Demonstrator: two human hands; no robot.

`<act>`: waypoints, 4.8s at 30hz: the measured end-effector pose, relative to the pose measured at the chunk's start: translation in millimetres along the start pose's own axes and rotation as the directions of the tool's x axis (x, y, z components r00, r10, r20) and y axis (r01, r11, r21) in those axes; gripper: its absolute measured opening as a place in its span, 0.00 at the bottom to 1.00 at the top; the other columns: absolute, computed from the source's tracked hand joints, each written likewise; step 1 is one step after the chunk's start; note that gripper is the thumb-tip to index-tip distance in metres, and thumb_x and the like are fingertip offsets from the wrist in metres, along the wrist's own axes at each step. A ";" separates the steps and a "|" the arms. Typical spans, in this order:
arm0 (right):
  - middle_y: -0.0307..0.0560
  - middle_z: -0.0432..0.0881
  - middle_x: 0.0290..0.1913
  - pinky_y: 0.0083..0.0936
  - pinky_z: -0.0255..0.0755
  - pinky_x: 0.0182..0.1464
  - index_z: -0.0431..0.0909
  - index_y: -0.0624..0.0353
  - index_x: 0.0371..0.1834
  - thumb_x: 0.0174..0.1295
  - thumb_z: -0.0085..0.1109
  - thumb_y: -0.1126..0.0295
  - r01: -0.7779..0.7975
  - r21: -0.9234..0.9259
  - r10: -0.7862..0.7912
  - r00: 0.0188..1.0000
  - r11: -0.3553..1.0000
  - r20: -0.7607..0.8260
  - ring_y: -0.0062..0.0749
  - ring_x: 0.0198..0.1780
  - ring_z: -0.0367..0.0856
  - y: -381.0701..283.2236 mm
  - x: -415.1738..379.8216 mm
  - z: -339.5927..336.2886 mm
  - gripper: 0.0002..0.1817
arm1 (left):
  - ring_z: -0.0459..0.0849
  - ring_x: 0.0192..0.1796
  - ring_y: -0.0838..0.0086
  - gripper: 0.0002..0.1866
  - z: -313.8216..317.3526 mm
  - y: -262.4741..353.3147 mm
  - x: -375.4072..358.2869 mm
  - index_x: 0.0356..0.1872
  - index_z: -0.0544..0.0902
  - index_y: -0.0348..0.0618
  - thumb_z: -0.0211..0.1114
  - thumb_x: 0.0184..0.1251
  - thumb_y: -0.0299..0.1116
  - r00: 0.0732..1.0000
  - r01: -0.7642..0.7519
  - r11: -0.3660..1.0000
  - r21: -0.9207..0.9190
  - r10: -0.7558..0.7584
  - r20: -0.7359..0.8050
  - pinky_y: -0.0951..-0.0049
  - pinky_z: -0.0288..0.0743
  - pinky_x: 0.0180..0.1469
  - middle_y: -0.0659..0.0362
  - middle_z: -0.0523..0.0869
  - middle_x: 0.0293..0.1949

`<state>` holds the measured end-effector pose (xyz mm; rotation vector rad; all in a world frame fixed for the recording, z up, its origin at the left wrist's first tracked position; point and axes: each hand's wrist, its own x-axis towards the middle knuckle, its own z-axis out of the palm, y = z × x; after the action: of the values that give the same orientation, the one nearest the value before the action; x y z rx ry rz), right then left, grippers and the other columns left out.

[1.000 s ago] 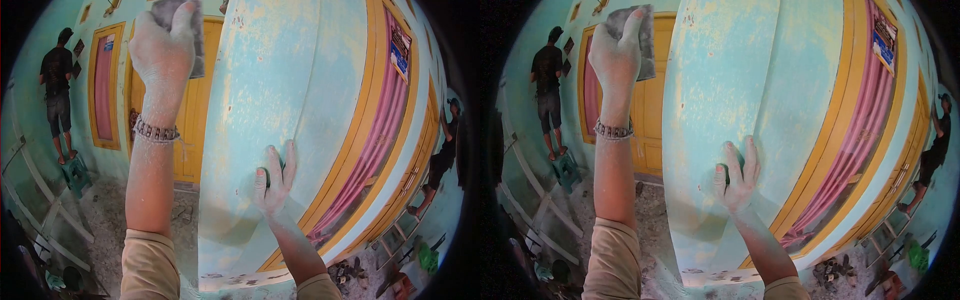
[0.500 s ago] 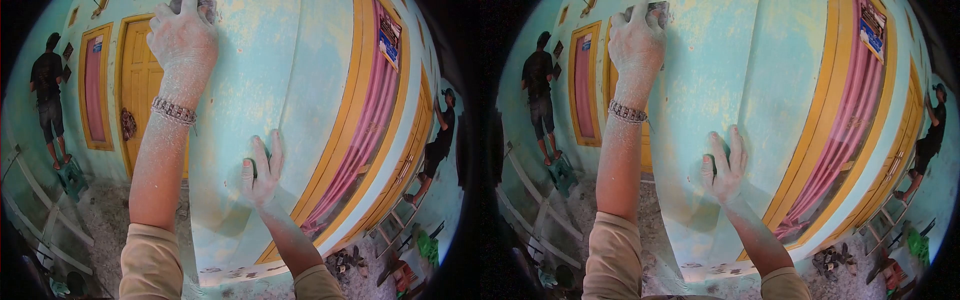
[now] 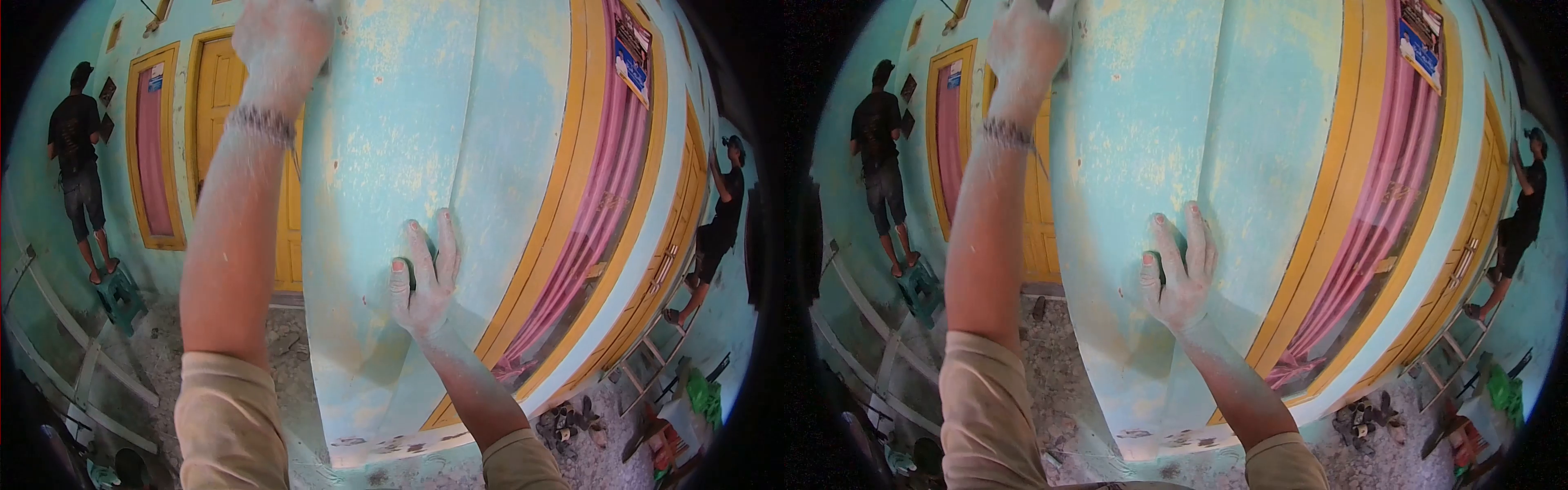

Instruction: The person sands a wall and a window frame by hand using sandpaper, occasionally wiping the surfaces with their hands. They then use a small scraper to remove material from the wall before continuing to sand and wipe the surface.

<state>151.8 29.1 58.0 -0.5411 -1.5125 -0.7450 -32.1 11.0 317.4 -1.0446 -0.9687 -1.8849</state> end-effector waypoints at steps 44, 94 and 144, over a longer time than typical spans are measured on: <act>0.67 0.63 0.71 0.45 0.62 0.64 0.77 0.60 0.62 0.71 0.49 0.62 0.005 -0.051 -0.006 1.000 0.999 -0.020 0.58 0.66 0.68 -1.8 -0.5 2.3 0.21 | 0.82 0.45 0.48 0.21 -1.6 14.1 7.5 0.52 0.80 0.43 0.61 0.68 0.49 0.994 -0.104 0.995 0.011 0.104 0.040 0.54 0.76 0.48 0.44 0.81 0.46; 0.72 0.63 0.69 0.42 0.61 0.62 0.79 0.64 0.60 0.72 0.48 0.61 0.054 0.132 -0.043 0.995 0.990 -0.085 0.57 0.68 0.66 10.0 -42.6 12.2 0.22 | 0.72 0.34 0.72 0.24 -143.6 -74.1 -327.3 0.57 0.75 0.34 0.70 0.62 0.31 0.978 -0.005 0.999 0.039 -0.003 0.207 0.70 0.70 0.35 0.58 0.77 0.35; 0.59 0.66 0.72 0.55 0.37 0.76 0.74 0.61 0.64 0.71 0.46 0.53 -0.181 0.168 0.150 0.972 0.969 0.181 0.56 0.76 0.56 -51.6 -91.5 -6.7 0.27 | 0.55 0.77 0.44 0.21 -137.0 -34.9 -303.4 0.66 0.66 0.33 0.51 0.74 0.24 0.855 -0.071 0.947 -0.314 0.220 0.470 0.39 0.43 0.75 0.37 0.61 0.72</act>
<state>126.9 -1.6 -39.5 -0.5939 -1.6484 -0.4334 8.7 -17.6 -13.7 -1.7970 -0.8711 -1.6859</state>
